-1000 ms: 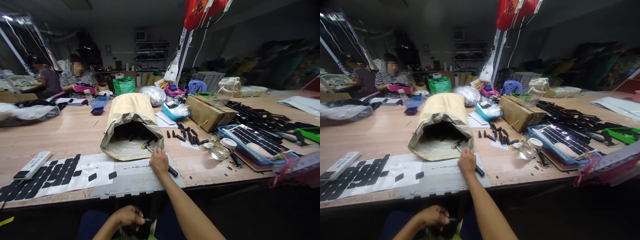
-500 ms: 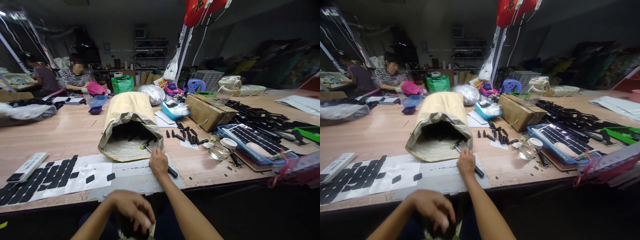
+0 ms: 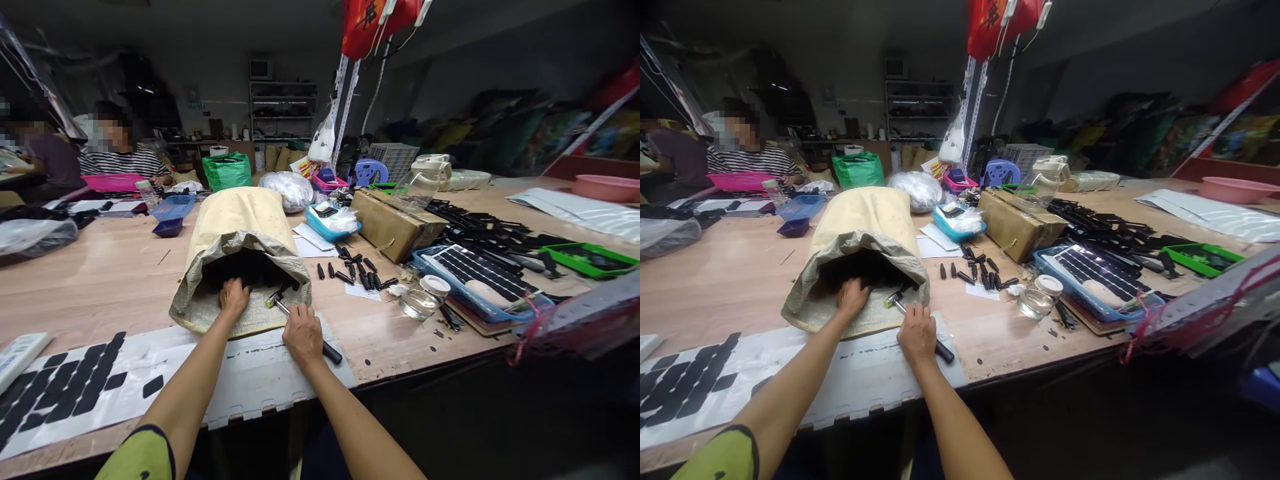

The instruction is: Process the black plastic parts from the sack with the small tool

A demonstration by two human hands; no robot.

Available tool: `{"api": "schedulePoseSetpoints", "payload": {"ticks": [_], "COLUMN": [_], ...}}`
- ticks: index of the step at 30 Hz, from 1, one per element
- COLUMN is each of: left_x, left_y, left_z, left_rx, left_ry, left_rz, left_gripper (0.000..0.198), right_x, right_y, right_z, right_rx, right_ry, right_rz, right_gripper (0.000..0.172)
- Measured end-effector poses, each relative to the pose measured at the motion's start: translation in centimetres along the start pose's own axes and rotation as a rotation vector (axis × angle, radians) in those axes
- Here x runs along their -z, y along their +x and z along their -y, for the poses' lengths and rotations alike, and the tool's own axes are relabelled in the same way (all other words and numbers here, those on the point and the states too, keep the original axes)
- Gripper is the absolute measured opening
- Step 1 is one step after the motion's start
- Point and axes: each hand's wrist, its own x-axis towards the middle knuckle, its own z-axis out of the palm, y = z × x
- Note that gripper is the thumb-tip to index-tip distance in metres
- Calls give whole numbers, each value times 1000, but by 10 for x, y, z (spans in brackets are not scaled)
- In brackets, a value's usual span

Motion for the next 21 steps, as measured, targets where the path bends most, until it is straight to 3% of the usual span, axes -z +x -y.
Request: {"api": "schedulePoseSetpoints", "payload": {"ticks": [4, 8, 11, 16, 21], "left_x": [2, 0, -8, -14, -11], "left_y": [-18, -48, -66, -72, -70], "left_z": [14, 23, 25, 25, 24], "left_rx": [-94, -235, -239, -234, -228], "left_ry": [-91, -229, -269, -262, -284], "left_rz": [8, 89, 59, 41, 64], "left_gripper": [21, 12, 14, 17, 18], "right_x": [1, 2, 1, 2, 12], "right_y": [0, -1, -1, 0, 0], "right_z": [0, 1, 0, -3, -2], "right_rx": [-1, -6, -9, -19, -46], "right_ry": [4, 5, 10, 45, 254], "right_rz": [12, 19, 26, 39, 53], "right_gripper": [19, 20, 22, 26, 28]}}
